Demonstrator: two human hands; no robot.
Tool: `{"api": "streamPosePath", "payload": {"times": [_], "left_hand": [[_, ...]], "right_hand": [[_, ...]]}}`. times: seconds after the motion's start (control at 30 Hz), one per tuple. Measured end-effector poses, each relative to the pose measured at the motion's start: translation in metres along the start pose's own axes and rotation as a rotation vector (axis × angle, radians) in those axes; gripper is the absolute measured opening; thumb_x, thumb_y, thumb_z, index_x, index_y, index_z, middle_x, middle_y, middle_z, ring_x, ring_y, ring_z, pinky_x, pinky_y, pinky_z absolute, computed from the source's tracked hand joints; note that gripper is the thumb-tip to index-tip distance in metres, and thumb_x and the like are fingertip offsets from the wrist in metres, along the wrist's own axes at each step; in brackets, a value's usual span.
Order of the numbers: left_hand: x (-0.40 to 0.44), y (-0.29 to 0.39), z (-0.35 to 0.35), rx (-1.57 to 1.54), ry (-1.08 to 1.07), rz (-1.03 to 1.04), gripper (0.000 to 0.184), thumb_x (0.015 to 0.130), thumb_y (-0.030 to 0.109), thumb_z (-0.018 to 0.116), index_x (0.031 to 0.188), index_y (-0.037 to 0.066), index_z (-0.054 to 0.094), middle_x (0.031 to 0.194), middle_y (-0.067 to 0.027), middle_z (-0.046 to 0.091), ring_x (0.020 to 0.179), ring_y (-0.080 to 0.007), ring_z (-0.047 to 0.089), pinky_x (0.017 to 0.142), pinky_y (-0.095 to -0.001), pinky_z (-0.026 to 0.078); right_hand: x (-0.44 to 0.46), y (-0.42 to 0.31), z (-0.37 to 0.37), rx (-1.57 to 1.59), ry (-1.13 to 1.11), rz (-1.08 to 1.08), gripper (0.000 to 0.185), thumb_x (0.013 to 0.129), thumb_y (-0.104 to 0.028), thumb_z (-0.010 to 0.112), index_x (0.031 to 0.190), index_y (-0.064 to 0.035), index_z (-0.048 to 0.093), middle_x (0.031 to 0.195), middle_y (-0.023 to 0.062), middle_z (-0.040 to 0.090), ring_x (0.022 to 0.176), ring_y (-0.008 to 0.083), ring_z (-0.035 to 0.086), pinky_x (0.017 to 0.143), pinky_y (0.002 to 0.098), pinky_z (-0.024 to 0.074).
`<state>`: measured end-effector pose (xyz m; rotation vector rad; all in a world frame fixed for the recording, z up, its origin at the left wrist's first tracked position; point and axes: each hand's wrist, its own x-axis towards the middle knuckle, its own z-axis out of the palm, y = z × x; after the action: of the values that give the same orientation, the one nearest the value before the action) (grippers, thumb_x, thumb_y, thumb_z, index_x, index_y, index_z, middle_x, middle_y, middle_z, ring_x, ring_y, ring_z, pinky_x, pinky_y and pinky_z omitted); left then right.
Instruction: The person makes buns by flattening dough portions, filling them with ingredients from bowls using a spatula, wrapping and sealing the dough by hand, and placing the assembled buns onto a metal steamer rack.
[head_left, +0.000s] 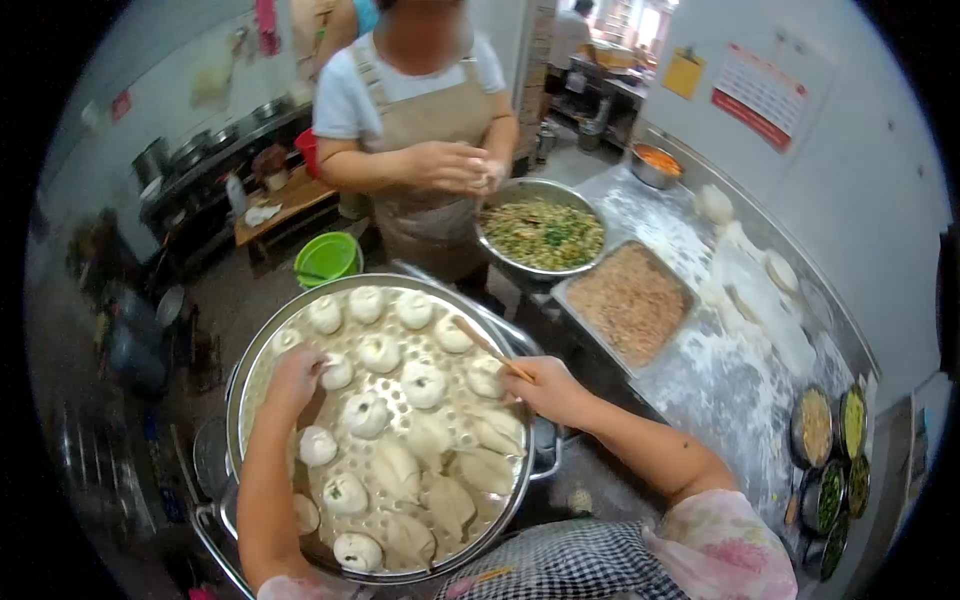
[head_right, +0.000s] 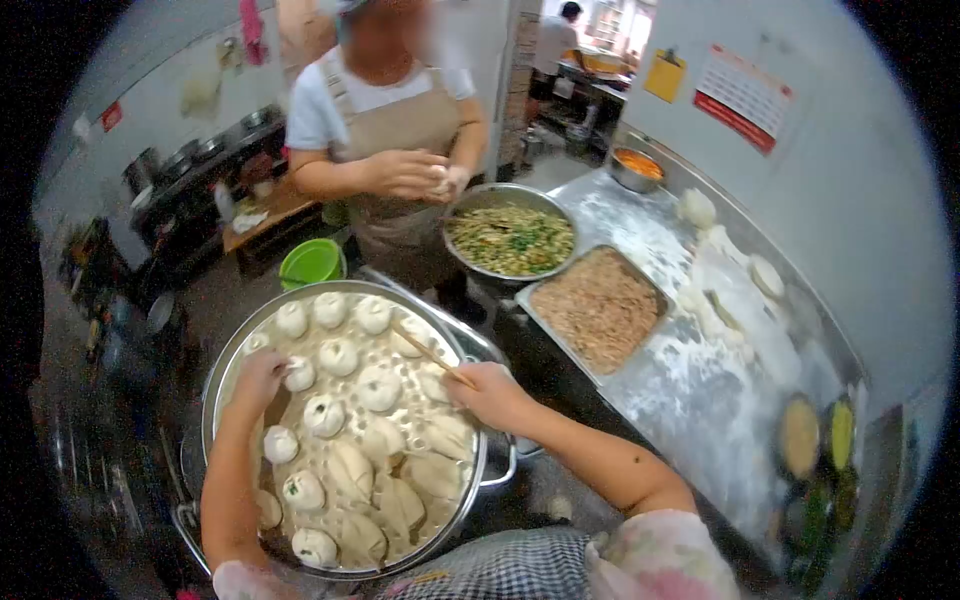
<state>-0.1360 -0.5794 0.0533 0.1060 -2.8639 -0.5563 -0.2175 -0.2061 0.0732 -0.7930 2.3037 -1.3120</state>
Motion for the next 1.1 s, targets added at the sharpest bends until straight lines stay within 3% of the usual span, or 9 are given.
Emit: {"api": "streamPosePath", "payload": {"times": [0.17, 0.3, 0.37, 0.43, 0.53, 0.67, 0.83, 0.97, 1.1], "left_hand": [[0.0, 0.022, 0.003, 0.09, 0.01, -0.064, 0.013, 0.069, 0.006, 0.061, 0.082, 0.002, 0.064, 0.086, -0.0185, 0.059, 0.078, -0.0369, 0.055, 0.068, -0.0406, 0.045], [0.002, 0.053, -0.009, -0.05, 0.266, 0.087, 0.012, 0.079, 0.003, 0.058, 0.09, 0.0, 0.058, 0.074, -0.0079, 0.057, 0.075, -0.0193, 0.054, 0.066, -0.0329, 0.045], [0.028, 0.024, -0.001, -1.225, 0.282, -0.391, 0.008, 0.084, 0.001, 0.055, 0.091, 0.001, 0.058, 0.075, -0.0048, 0.056, 0.07, -0.0153, 0.053, 0.062, -0.0279, 0.044], [0.027, 0.159, -0.011, -0.251, 0.188, -0.121, 0.008, 0.089, 0.004, 0.05, 0.09, 0.001, 0.058, 0.074, -0.0036, 0.056, 0.063, -0.0131, 0.053, 0.056, -0.0249, 0.044], [0.024, 0.302, 0.041, -0.234, 0.126, 0.114, 0.009, 0.088, 0.006, 0.05, 0.088, 0.0, 0.057, 0.066, -0.0034, 0.052, 0.058, -0.0108, 0.049, 0.052, -0.0252, 0.042], [0.006, 0.482, 0.168, 0.159, -0.337, 0.464, 0.028, 0.086, 0.025, 0.048, 0.07, 0.006, 0.061, 0.074, -0.0127, 0.057, 0.074, -0.0315, 0.056, 0.061, -0.0403, 0.044], [-0.049, 0.625, 0.338, -0.453, -0.665, 0.739, 0.031, 0.085, 0.029, 0.058, 0.105, 0.006, 0.059, 0.095, -0.0126, 0.061, 0.089, -0.0276, 0.058, 0.083, -0.0364, 0.046], [-0.009, 0.687, 0.394, -0.464, -0.709, 0.568, 0.041, 0.083, 0.032, 0.061, 0.115, 0.008, 0.054, 0.101, -0.016, 0.055, 0.084, -0.0239, 0.056, 0.072, -0.0349, 0.047], [0.084, 0.711, 0.45, -0.316, -0.372, 0.686, 0.044, 0.079, 0.027, 0.065, 0.115, 0.007, 0.05, 0.104, -0.0226, 0.049, 0.092, -0.0349, 0.055, 0.078, -0.0393, 0.047]], "right_hand": [[-0.082, 0.056, -0.067, 0.097, 0.191, 0.199, 0.023, 0.088, -0.02, 0.056, 0.092, 0.0009, 0.063, 0.067, 0.0006, 0.06, 0.061, 0.0072, 0.052, 0.058, 0.023, 0.042], [-0.152, 0.092, -0.116, 0.192, 0.31, 0.268, 0.024, 0.089, -0.021, 0.053, 0.093, -0.0004, 0.063, 0.068, -0.0003, 0.06, 0.065, 0.0074, 0.051, 0.06, 0.023, 0.0408], [-0.19, 0.122, -0.135, 0.252, 0.374, 0.294, 0.023, 0.089, -0.022, 0.053, 0.094, -0.0009, 0.063, 0.069, -0.0005, 0.06, 0.064, 0.0078, 0.05, 0.059, 0.0229, 0.0402], [-0.224, 0.148, -0.157, 0.295, 0.42, 0.309, 0.023, 0.089, -0.022, 0.054, 0.092, -0.0015, 0.063, 0.066, -0.0007, 0.058, 0.061, 0.0077, 0.049, 0.056, 0.0234, 0.0392], [-0.282, 0.186, -0.19, 0.357, 0.476, 0.357, 0.023, 0.088, -0.024, 0.056, 0.088, -0.002, 0.064, 0.06, -0.0011, 0.053, 0.057, 0.0071, 0.046, 0.052, 0.0244, 0.0375], [-0.367, 0.235, -0.24, 0.358, 0.494, 0.484, 0.024, 0.087, -0.024, 0.056, 0.089, -0.0011, 0.064, 0.06, -0.0014, 0.052, 0.056, 0.0077, 0.046, 0.05, 0.024, 0.0365], [-0.48, 0.282, -0.279, 0.392, 0.669, 0.639, 0.021, 0.086, -0.02, 0.059, 0.09, -0.0006, 0.063, 0.062, -0.0018, 0.052, 0.055, 0.0088, 0.048, 0.05, 0.0241, 0.0387], [-0.539, 0.305, -0.289, 0.406, 0.836, 0.717, 0.02, 0.086, -0.019, 0.058, 0.091, 0.0001, 0.062, 0.069, 0.0015, 0.057, 0.063, 0.009, 0.053, 0.056, 0.024, 0.0421], [-0.58, 0.316, -0.284, 0.502, 0.918, 0.791, 0.021, 0.088, -0.018, 0.055, 0.097, -0.0006, 0.061, 0.079, 0.0069, 0.061, 0.072, 0.0118, 0.058, 0.063, 0.0254, 0.0456]]}}
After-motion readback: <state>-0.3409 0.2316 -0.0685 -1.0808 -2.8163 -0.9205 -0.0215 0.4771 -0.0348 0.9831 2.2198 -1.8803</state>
